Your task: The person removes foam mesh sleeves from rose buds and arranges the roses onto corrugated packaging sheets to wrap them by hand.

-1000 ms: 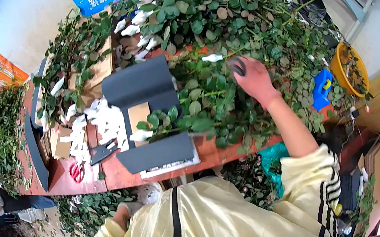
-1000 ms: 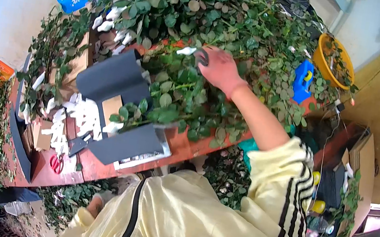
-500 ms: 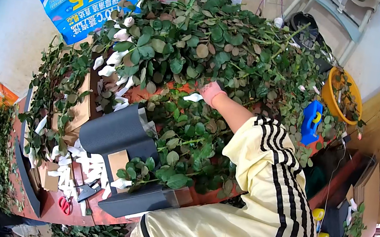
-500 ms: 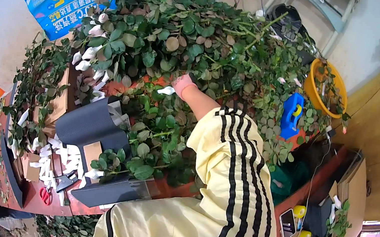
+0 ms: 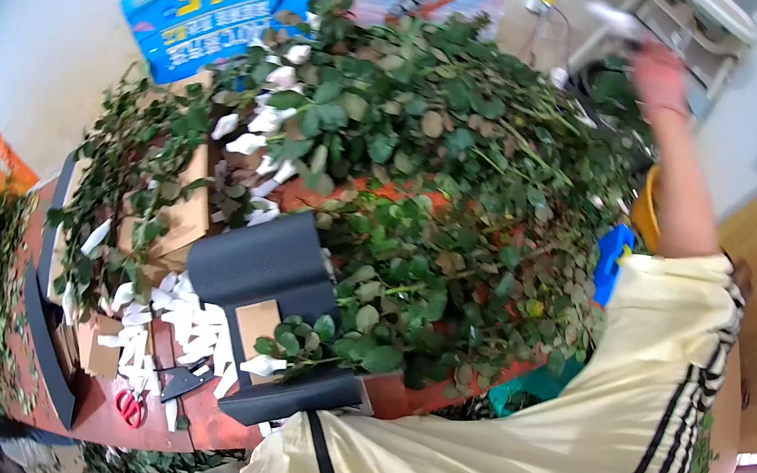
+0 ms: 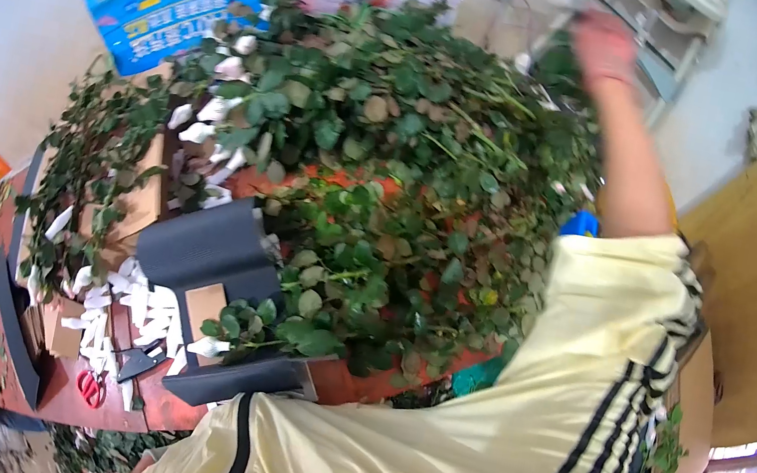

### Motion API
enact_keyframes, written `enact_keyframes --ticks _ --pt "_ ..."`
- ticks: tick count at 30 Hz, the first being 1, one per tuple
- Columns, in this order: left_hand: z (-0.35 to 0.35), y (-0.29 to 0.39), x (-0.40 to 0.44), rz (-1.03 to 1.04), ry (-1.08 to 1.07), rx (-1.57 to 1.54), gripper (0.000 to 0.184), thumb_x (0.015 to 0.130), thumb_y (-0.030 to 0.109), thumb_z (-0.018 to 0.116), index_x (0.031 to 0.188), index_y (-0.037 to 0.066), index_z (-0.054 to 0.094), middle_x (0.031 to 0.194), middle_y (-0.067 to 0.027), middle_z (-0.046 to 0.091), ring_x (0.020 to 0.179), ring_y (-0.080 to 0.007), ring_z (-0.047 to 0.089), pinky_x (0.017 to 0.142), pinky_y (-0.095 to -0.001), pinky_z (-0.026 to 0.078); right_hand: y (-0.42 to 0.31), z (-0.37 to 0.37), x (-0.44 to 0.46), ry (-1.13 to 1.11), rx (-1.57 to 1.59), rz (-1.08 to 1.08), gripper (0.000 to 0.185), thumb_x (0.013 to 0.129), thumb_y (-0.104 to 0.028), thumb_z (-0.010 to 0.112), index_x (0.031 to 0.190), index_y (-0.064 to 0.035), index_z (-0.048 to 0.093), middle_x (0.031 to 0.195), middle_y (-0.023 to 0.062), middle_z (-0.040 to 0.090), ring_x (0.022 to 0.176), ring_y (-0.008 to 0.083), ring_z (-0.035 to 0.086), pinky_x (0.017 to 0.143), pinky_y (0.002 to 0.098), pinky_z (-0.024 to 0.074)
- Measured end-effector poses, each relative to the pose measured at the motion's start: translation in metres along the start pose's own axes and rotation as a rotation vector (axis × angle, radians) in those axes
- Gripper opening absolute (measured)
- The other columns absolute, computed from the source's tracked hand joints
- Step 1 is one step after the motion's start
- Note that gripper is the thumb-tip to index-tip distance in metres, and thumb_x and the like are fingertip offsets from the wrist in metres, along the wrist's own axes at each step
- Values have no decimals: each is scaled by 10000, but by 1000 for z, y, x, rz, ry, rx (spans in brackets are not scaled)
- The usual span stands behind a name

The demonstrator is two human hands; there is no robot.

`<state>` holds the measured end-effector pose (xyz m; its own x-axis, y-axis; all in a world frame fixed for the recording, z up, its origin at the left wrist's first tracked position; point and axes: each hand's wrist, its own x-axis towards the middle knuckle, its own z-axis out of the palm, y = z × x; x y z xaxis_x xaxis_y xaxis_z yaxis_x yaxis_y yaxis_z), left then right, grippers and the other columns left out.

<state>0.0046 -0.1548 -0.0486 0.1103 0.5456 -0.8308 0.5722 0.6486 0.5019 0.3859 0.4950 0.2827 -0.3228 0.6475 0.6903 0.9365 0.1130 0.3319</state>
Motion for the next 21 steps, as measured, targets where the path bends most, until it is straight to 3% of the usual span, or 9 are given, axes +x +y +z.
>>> enact_keyframes --ticks 2,3,10,11,14,15,16,19,21 --pt "-7 -2 -8 23 -34 25 408 916 347 464 1198 66 550 1133 -121 599 1062 -237 554 930 -313 411 56 -15 33 418 177 133 351 867 -307 439 1147 -135 561 1081 155 616 1009 366 573 865 449 455" --pt "-12 -1 -12 33 -55 41 408 916 348 465 1198 65 550 1132 -121 599 1060 -236 555 930 -313 411 66 -41 49 385 78 285 376 862 -350 454 1163 -153 565 1095 145 619 1010 344 583 859 440 459" --pt "-59 12 -41 84 -226 103 413 916 351 468 1199 62 550 1126 -118 601 1052 -229 558 924 -308 413 -86 -159 80 1014 394 99 316 811 -349 614 1063 -161 642 945 87 676 865 275 649 745 336 498" --pt "-69 13 -42 96 -249 95 413 916 352 469 1199 61 550 1125 -117 602 1051 -228 559 923 -308 414 -96 -133 114 879 565 -38 282 809 -336 617 1021 -153 646 926 103 672 845 296 645 732 357 501" --pt "-93 5 -43 137 -269 11 409 921 348 481 1185 44 557 1088 -107 611 1007 -188 563 886 -289 422 -192 -104 167 417 292 -108 356 840 -378 509 1098 -142 576 1023 145 641 901 375 612 776 452 484" --pt "-98 6 -48 170 -252 -51 439 924 361 482 1212 34 536 1088 -91 608 1007 -177 569 885 -295 433 -221 -42 190 712 232 -270 382 835 -351 503 1147 -134 536 1048 137 627 903 359 617 774 444 492" --pt "-103 3 -50 201 -238 -108 471 928 375 483 1240 24 515 1089 -76 606 1007 -165 574 885 -300 444 -264 -55 174 341 71 -275 388 819 -311 528 1155 -117 519 1042 113 618 894 326 625 782 419 498" --pt "-99 -12 -50 313 -222 -375 475 949 368 478 1232 -13 504 1101 -67 591 989 -134 562 864 -281 455 -400 -74 112 301 364 -629 303 778 -220 573 1059 -106 581 994 134 628 907 298 622 817 395 494" --pt "-102 -8 -49 274 -237 -497 453 956 341 483 1245 -7 495 1102 -55 582 969 -111 548 851 -268 454 -483 -67 73 207 573 -1022 356 799 -168 500 1139 -159 604 1083 77 643 938 246 638 801 373 517"
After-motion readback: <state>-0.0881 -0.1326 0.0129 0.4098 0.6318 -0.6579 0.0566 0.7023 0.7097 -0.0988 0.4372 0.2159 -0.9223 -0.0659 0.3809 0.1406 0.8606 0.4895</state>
